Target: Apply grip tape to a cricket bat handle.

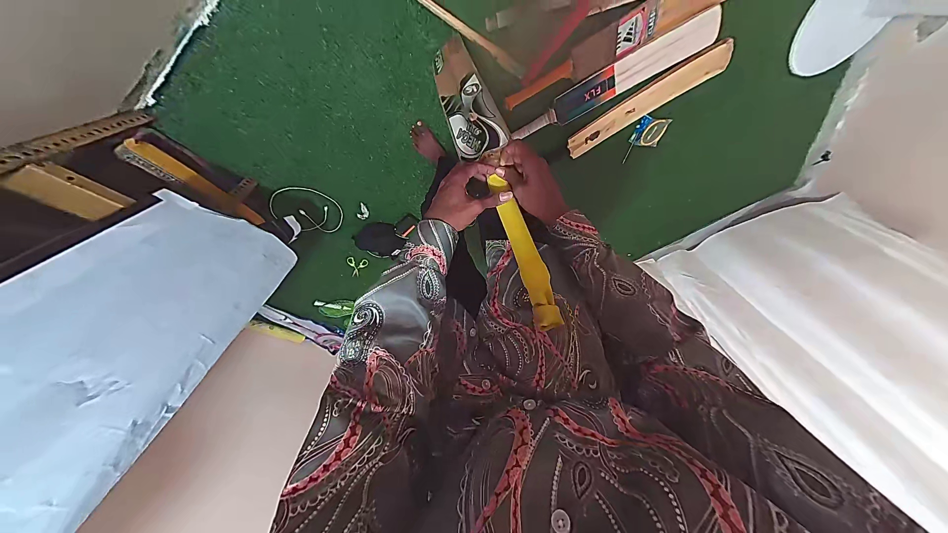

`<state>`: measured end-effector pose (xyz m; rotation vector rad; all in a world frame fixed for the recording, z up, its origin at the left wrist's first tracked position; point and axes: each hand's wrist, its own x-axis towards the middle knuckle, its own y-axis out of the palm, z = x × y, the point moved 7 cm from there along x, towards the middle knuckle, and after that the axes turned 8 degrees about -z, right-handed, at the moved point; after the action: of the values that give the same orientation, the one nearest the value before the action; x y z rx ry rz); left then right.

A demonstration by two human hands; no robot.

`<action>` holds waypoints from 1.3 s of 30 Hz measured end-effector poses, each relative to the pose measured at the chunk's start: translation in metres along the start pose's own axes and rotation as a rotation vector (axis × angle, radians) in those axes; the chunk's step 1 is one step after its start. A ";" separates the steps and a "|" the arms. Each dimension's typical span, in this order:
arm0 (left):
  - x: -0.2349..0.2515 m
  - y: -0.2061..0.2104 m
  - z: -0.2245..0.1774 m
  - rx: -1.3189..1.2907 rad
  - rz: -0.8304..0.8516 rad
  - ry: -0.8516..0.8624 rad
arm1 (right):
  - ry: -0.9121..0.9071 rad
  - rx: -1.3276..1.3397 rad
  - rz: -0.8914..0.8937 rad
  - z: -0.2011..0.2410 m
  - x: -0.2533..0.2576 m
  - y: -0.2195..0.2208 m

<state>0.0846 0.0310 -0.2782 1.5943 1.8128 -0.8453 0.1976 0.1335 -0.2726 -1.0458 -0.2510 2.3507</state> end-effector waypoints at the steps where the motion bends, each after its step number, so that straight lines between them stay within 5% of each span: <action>1: 0.006 0.000 0.004 0.005 0.014 -0.016 | 0.047 0.038 0.098 -0.003 0.006 -0.001; 5: 0.025 0.001 0.011 0.037 0.051 0.028 | 0.078 0.186 0.517 -0.003 0.018 -0.007; 9: 0.036 -0.002 0.006 0.032 -0.054 0.068 | 0.027 0.080 0.552 -0.003 0.028 -0.012; 14: 0.009 0.003 0.002 0.023 -0.415 -0.035 | 0.105 0.090 0.448 -0.009 0.029 -0.010; 17: 0.005 0.009 -0.001 0.032 -0.537 -0.094 | 0.206 0.077 0.237 -0.018 0.027 -0.012; 25: 0.021 0.033 -0.021 -0.054 -0.648 -0.160 | 0.362 -0.028 -0.220 -0.011 0.007 -0.040; 39: 0.034 0.017 -0.004 -0.124 -0.773 -0.281 | 0.363 -0.050 -0.331 0.000 0.027 -0.019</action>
<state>0.0973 0.0567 -0.3033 0.6209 2.2194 -1.1789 0.1908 0.1642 -0.2821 -1.3200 -0.3178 1.8335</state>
